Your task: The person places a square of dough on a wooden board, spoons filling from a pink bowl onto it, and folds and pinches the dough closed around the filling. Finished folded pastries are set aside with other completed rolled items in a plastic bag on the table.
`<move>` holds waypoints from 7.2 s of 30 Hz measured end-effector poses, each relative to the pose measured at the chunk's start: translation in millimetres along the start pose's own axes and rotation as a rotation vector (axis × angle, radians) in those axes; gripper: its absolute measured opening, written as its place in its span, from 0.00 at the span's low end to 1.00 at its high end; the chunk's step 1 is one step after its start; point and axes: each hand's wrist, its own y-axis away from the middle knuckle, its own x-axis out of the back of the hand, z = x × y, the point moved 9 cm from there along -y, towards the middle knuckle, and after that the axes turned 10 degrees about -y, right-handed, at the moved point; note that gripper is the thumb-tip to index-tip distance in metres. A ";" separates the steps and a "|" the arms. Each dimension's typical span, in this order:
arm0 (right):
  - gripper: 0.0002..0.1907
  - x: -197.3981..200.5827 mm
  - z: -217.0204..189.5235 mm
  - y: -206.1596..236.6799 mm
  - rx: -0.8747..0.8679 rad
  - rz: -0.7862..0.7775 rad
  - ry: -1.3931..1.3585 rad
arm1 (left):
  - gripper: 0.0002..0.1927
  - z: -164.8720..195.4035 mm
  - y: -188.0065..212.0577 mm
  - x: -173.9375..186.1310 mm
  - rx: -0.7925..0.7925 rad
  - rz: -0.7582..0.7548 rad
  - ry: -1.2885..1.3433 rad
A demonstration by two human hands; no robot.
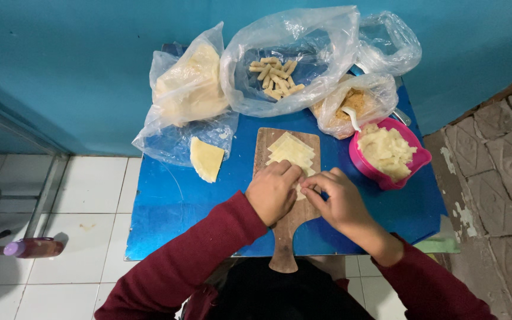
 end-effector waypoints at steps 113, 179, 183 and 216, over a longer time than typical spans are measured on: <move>0.17 -13.1 79.7 -35.3 -0.382 -0.012 -0.432 | 0.25 -39.0 -7.1 5.2 0.182 0.156 0.002; 0.12 62.1 114.8 7.8 -0.601 0.358 -0.926 | 0.21 -61.5 -5.5 -19.3 0.331 -0.290 -0.160; 0.14 46.3 83.8 13.3 -0.483 0.224 -0.596 | 0.17 -60.0 -8.4 -12.9 0.324 -0.283 -0.126; 0.06 19.5 11.9 -19.6 -0.038 -0.049 0.311 | 0.11 -43.2 -11.4 -17.3 0.228 0.028 0.134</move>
